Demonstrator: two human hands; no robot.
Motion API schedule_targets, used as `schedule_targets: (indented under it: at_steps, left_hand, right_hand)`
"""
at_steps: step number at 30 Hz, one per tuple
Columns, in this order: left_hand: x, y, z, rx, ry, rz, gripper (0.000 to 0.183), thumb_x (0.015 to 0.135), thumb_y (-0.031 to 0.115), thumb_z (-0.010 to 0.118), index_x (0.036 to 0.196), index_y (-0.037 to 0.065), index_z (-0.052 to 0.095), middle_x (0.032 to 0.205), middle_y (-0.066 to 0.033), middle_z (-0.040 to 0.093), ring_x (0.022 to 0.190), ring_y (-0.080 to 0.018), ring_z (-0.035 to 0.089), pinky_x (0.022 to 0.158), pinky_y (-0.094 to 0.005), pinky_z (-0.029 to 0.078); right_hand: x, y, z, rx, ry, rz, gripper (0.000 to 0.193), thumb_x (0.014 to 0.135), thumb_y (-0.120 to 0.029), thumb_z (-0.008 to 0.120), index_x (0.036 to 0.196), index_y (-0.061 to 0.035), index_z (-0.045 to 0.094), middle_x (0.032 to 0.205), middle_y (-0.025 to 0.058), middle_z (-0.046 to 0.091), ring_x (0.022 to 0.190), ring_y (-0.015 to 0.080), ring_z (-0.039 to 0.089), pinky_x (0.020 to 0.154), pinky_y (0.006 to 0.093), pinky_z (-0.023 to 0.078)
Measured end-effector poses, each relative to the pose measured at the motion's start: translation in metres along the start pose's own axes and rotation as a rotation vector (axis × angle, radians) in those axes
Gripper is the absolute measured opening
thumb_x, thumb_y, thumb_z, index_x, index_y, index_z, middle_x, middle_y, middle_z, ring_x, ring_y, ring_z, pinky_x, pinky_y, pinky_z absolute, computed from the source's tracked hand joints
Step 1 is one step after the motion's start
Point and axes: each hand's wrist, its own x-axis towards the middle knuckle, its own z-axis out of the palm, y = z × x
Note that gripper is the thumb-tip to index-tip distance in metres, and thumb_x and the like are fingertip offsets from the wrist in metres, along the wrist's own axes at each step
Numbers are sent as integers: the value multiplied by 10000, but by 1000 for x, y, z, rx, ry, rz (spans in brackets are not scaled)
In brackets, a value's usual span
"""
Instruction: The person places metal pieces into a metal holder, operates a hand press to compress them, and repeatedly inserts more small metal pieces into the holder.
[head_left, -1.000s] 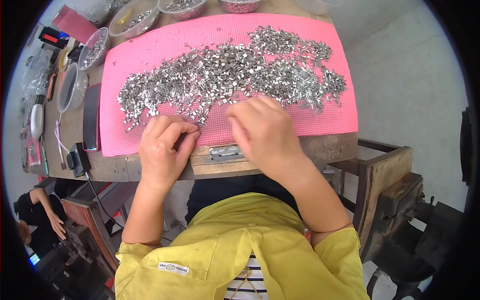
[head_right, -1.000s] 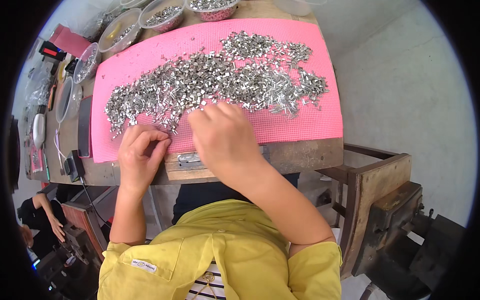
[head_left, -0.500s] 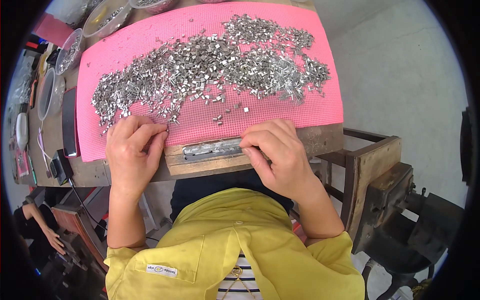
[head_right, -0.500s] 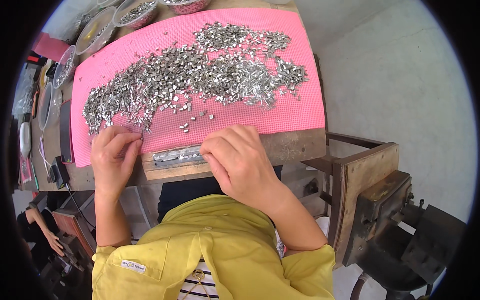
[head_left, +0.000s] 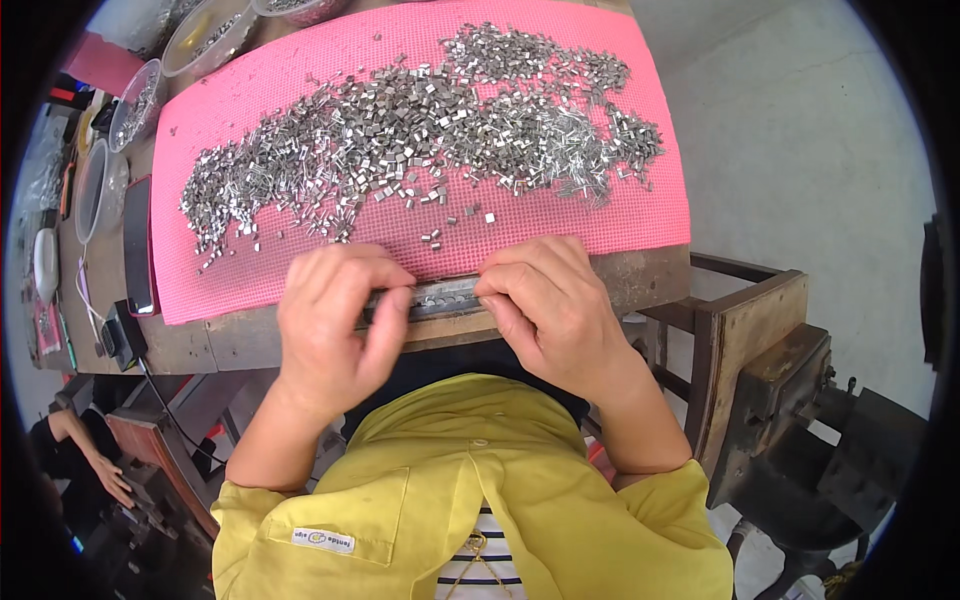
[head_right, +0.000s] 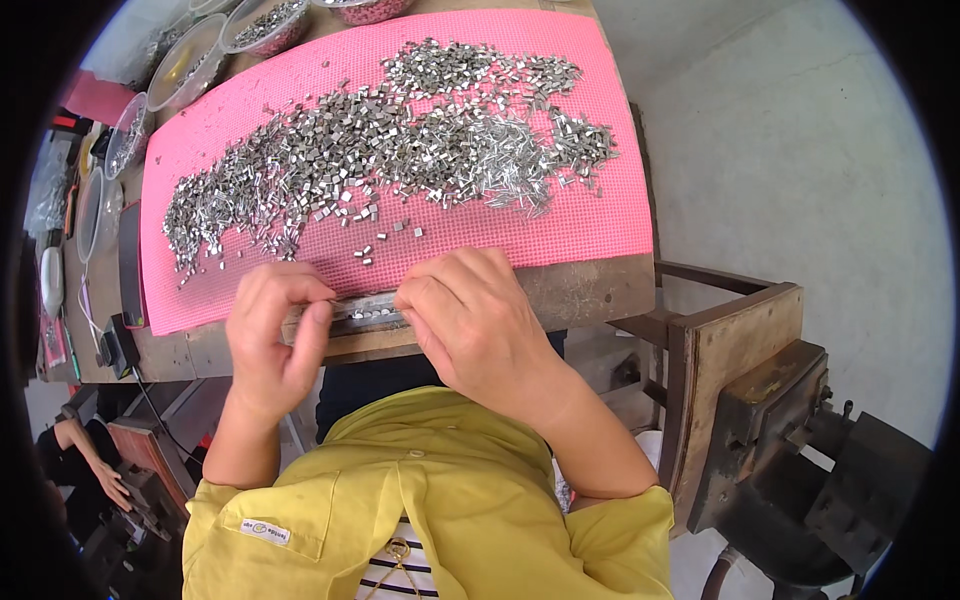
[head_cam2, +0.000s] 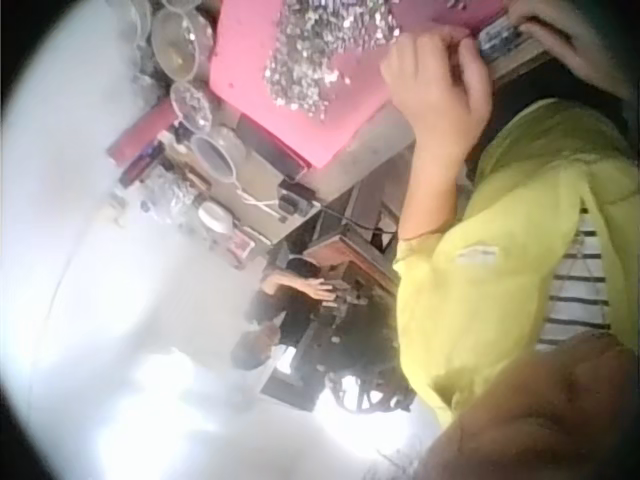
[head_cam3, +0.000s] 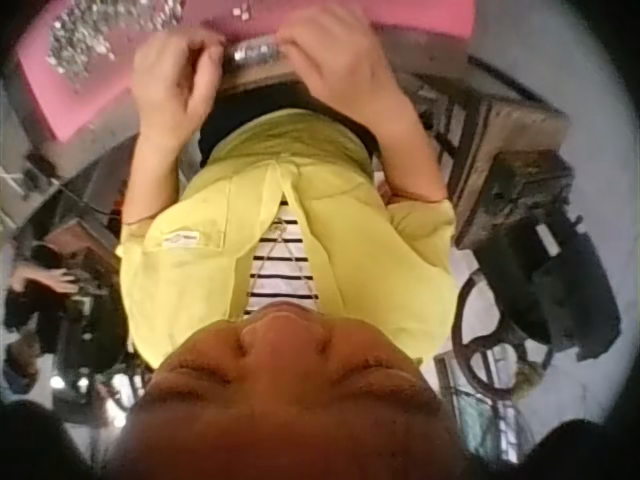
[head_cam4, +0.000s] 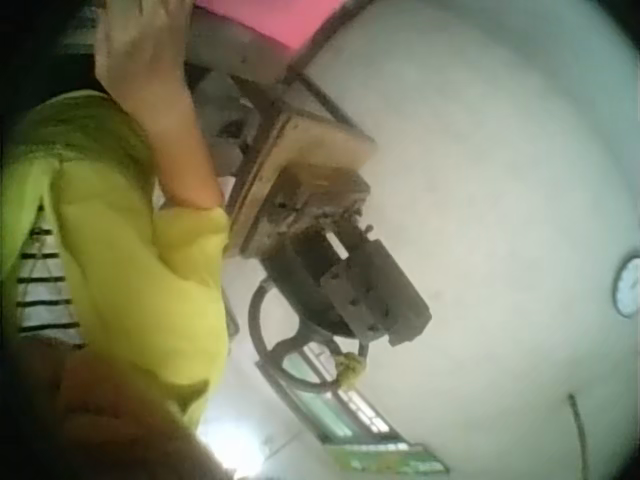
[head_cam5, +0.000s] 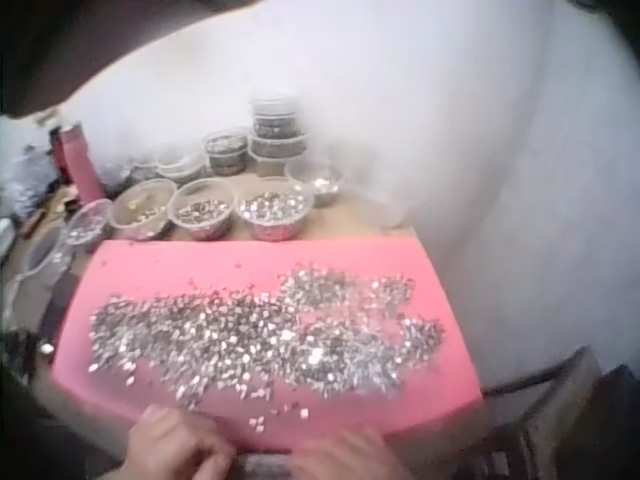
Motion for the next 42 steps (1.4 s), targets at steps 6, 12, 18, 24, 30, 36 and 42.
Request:
schedule_targets:
  at_steps: [6,12,18,24,30,36,42]
  left_hand:
    - [3,13,22,-64,-67,35,153,783,59,771,904,93,686,954,-55,699,866,-265,667,783,-394,470]
    - [2,14,28,-17,-79,43,166,776,30,768,906,84,682,957,-52,705,847,-257,661,771,-379,469]
    - [3,21,26,158,-72,125,194,763,67,773,927,107,677,943,-14,685,800,-209,652,770,-367,461]
    - [5,23,27,302,-108,210,206,771,96,766,956,106,676,952,-7,678,785,-186,641,765,-360,457]
    - [0,18,27,349,-80,285,238,766,103,775,993,92,706,1006,-21,707,802,-175,661,773,-351,470]
    - [2,7,11,198,-25,213,273,794,85,768,1066,89,790,1080,-69,751,818,-228,685,750,-350,516]
    - [-12,-31,-25,271,99,-171,207,833,27,803,1036,66,806,902,-72,713,797,-246,648,717,-356,516]
  right_hand:
    - [-2,0,3,-68,44,-31,228,776,0,769,980,-65,692,986,67,706,891,275,656,794,413,464]
    - [-4,4,-5,-85,16,-105,284,766,-39,756,1049,-37,728,1038,68,707,930,257,651,843,405,473]
    - [-12,12,-6,-95,182,-48,365,753,0,749,1116,-37,741,1034,78,713,904,263,666,819,418,486]
    - [-14,19,-14,-143,240,-13,357,766,24,744,1117,-43,744,961,80,720,850,271,670,808,415,487]
    - [-18,22,-21,-170,247,2,366,770,27,749,1127,-55,756,923,70,724,821,263,673,812,404,482]
    - [-21,23,-26,-173,256,16,380,773,36,746,1139,-63,760,937,64,736,822,245,679,816,400,479]
    - [-23,33,-30,-274,317,84,220,834,-17,768,1037,-101,757,904,26,746,809,217,686,844,382,430]
